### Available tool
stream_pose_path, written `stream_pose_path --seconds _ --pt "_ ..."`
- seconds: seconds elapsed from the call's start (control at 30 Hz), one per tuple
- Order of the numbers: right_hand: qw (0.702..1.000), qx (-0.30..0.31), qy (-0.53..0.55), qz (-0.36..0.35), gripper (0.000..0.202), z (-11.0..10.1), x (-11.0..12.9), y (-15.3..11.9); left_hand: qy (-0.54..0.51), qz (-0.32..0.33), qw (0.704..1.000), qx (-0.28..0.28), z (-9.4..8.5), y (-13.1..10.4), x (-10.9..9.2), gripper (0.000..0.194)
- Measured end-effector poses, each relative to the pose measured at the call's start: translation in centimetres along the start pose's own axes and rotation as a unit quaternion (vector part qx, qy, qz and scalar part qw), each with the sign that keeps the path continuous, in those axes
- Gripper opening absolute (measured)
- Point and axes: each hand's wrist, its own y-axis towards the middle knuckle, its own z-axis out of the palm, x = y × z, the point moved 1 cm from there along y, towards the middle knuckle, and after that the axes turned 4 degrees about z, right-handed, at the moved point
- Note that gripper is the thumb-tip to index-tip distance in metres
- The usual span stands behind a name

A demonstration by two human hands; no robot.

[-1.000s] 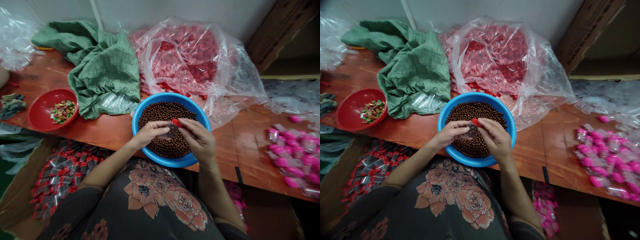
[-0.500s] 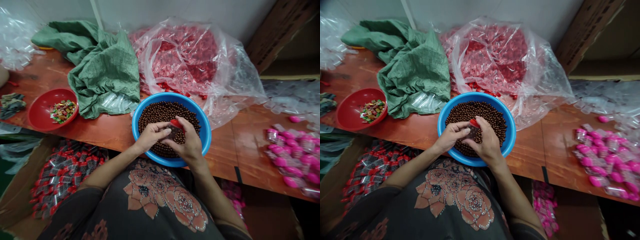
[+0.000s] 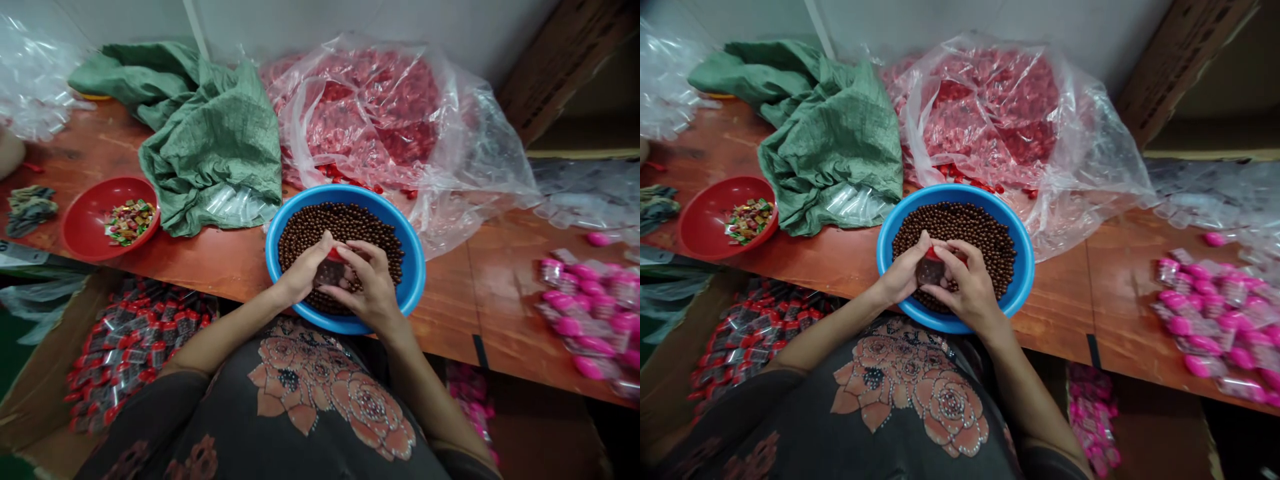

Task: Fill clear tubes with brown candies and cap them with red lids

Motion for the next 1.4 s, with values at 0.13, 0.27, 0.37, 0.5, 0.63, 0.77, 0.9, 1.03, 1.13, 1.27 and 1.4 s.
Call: stream_pose_path --seconds 0.13,0.27,0.37,0.5,0.63,0.77,0.9,1.03,1.13,1.27,1.4 --pt "0.962 0.068 0.175 0.197 0.073 -0.3 -0.8 -0.3 -0.033 -0.051 0.998 0.004 0.1 0.3 -0.1 0.054" --pt "0.899 0.054 0.298 0.315 0.036 -0.8 -1.6 -0.5 -0.018 -0.095 0.994 0.039 -0.3 0.1 -0.3 0.051" --pt "0.913 -0.006 0.26 0.315 0.04 -0.9 -1.4 -0.4 0.012 -0.119 0.992 0.037 -0.5 0.1 -0.2 0.048" --pt "0.972 0.036 0.13 0.19 0.051 -0.4 -0.2 -0.2 0.064 -0.118 0.991 0.022 -0.1 0.2 0.3 0.056" --pt "0.993 0.087 -0.01 0.081 0.088 0.5 1.1 -0.6 0.094 -0.098 0.991 -0.009 0.4 0.4 0.8 0.062" --pt "0.991 0.064 -0.11 0.046 0.089 0.9 1.5 -0.9 0.084 -0.072 0.993 -0.043 0.7 0.5 1.1 0.048" --pt "0.989 0.044 -0.141 -0.017 0.071 0.7 1.2 -0.4 0.06 -0.05 0.996 -0.048 0.8 0.3 1.3 0.034" --pt "0.983 0.023 -0.16 -0.09 0.064 0.4 0.9 0.3 0.041 -0.017 0.998 -0.037 0.6 -0.1 1.5 0.033" --pt "0.975 0.014 -0.176 -0.137 0.059 0.3 0.8 0.3 0.044 -0.025 0.998 -0.04 0.6 -0.5 1.8 0.033" --pt "0.973 0.025 -0.181 -0.14 0.061 0.6 0.6 -0.2 0.05 -0.048 0.997 -0.046 0.7 -1.2 1.9 0.029" --pt "0.981 0.087 -0.149 -0.086 0.079 1.4 0.7 0.1 0.077 -0.004 0.996 -0.051 -0.4 -2.4 0.1 0.029"
